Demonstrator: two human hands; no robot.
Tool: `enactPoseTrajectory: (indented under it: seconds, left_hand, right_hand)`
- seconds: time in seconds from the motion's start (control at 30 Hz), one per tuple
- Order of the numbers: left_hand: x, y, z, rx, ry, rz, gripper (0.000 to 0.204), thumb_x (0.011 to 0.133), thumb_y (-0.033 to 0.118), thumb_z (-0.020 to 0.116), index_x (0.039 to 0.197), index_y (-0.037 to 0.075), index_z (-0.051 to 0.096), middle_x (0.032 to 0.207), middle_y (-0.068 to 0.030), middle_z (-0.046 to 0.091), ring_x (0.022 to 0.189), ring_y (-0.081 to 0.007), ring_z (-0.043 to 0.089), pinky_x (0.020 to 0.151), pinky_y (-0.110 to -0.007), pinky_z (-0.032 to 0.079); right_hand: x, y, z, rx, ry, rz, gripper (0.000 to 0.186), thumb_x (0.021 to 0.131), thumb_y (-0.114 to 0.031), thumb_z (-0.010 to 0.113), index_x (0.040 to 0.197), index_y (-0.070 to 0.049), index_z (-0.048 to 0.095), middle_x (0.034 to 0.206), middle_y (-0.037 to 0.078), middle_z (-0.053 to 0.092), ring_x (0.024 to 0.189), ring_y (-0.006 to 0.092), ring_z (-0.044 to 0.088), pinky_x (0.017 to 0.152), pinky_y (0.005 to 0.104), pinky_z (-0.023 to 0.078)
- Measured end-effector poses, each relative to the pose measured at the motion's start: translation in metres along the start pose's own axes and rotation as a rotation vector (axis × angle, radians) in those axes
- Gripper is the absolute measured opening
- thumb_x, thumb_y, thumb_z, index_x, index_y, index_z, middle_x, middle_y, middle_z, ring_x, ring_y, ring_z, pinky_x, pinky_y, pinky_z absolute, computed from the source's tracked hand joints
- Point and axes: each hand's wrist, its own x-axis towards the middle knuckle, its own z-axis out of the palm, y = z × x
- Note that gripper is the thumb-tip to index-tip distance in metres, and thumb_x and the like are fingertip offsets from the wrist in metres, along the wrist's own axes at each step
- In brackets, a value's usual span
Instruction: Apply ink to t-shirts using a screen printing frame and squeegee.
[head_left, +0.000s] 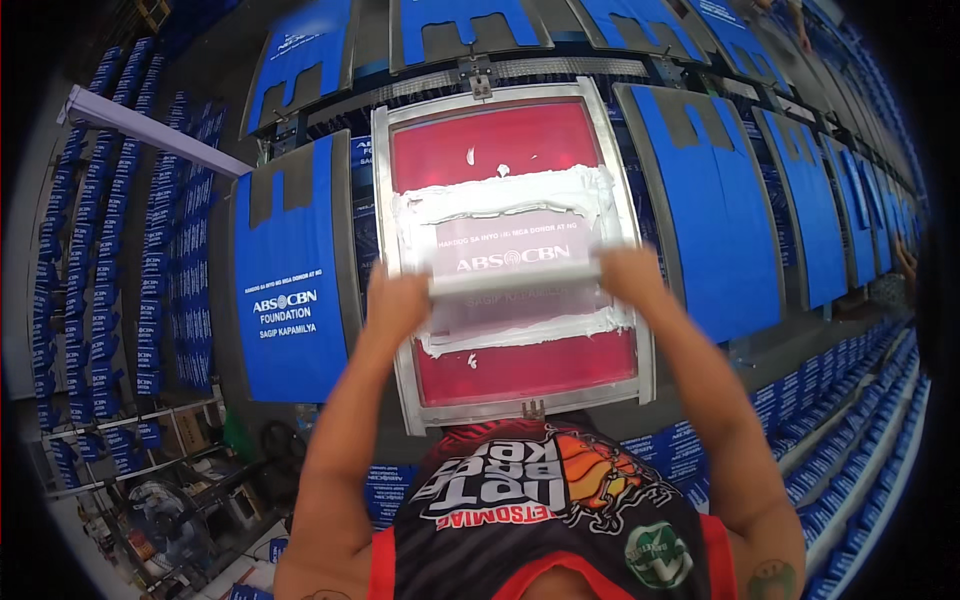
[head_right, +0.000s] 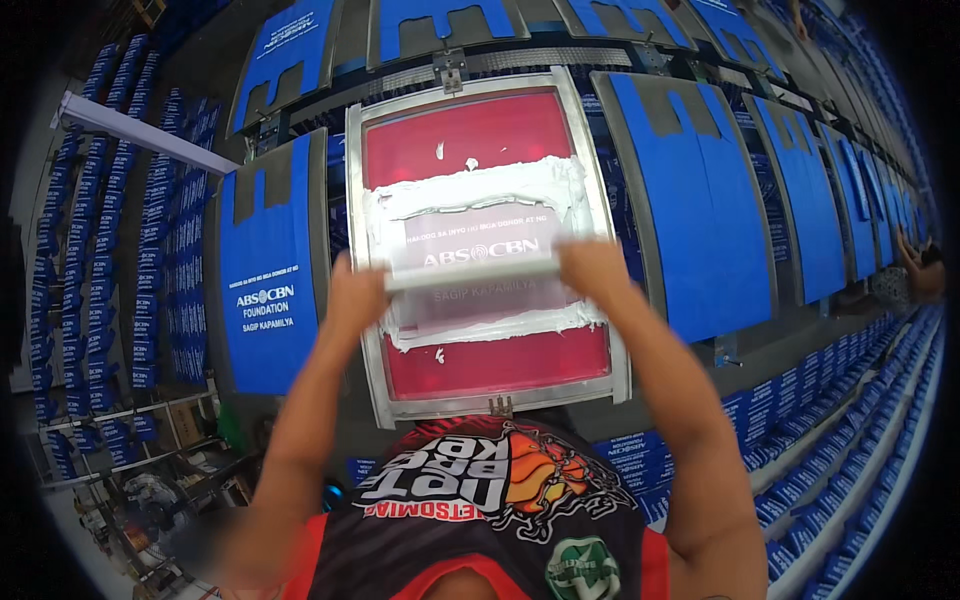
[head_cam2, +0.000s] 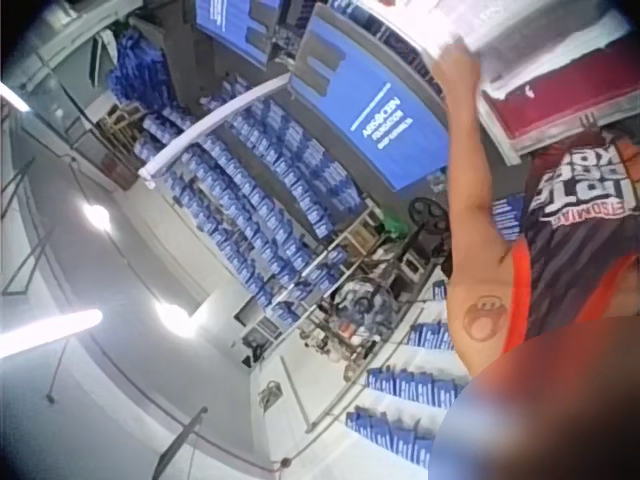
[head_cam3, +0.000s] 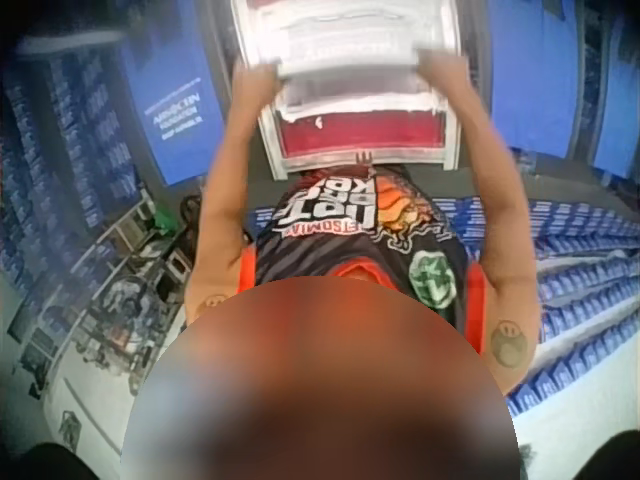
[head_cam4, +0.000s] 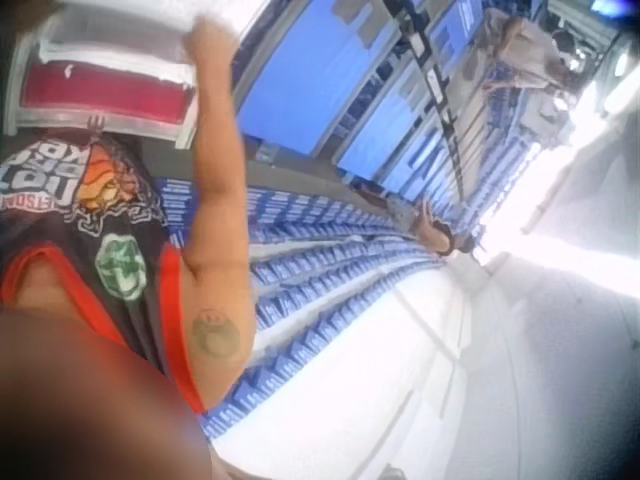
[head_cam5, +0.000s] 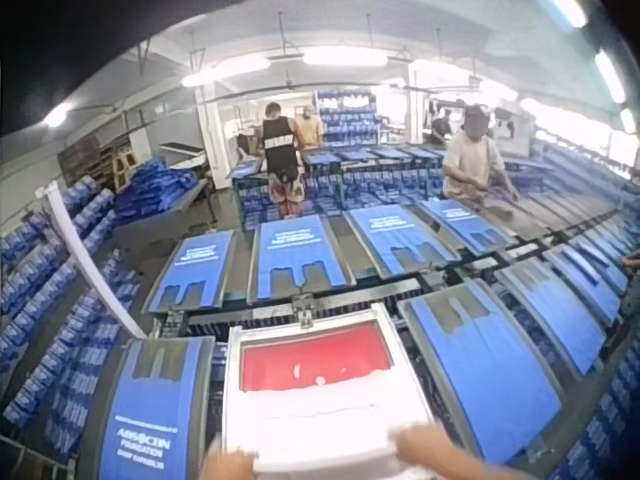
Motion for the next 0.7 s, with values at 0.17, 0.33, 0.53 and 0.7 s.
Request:
enactPoseTrajectory:
  seconds: [0.17, 0.33, 0.53, 0.7]
  left_hand:
    - [-0.05, 0.024, 0.046, -0.093, 0.165, 0.01, 0.021, 0.069, 0.009, 0.061, 0.088, 0.01, 0.067, 0.08, -0.0121, 0.068, 0.085, -0.0265, 0.066, 0.104, -0.05, 0.03]
    - [0.109, -0.014, -0.033, 0.08, 0.091, -0.12, 0.024, 0.075, 0.02, 0.066, 0.097, 0.011, 0.067, 0.086, -0.0123, 0.069, 0.089, -0.0305, 0.066, 0.107, -0.059, 0.024]
    - [0.153, 0.067, -0.047, 0.104, 0.014, -0.033, 0.028, 0.068, 0.025, 0.076, 0.092, 0.01, 0.07, 0.093, -0.0155, 0.069, 0.09, -0.0343, 0.066, 0.095, -0.053, 0.042]
    - [0.186, 0.036, -0.086, -0.184, -0.083, 0.154, 0.035, 0.066, 0.028, 0.078, 0.096, 0.012, 0.07, 0.097, -0.0123, 0.069, 0.091, -0.0328, 0.066, 0.084, -0.045, 0.049]
  right_hand:
    - [-0.061, -0.011, 0.045, 0.037, 0.233, -0.03, 0.012, 0.071, -0.012, 0.06, 0.078, -0.013, 0.069, 0.07, 0.01, 0.066, 0.068, 0.0304, 0.067, 0.058, 0.0441, 0.052]
    - [0.106, 0.025, -0.031, -0.134, 0.139, -0.042, 0.021, 0.066, -0.021, 0.072, 0.084, -0.012, 0.069, 0.074, 0.011, 0.068, 0.074, 0.0307, 0.067, 0.067, 0.0437, 0.053]
    - [0.058, -0.01, -0.031, -0.014, 0.808, -0.119, 0.063, 0.061, -0.025, 0.083, 0.117, -0.013, 0.057, 0.098, 0.012, 0.06, 0.098, 0.0312, 0.058, 0.083, 0.0375, 0.046]
    - [-0.151, -0.064, 0.056, 0.828, -0.824, 0.344, 0.044, 0.084, -0.047, 0.066, 0.08, -0.003, 0.07, 0.084, 0.016, 0.069, 0.078, 0.0233, 0.065, 0.074, 0.0378, 0.049]
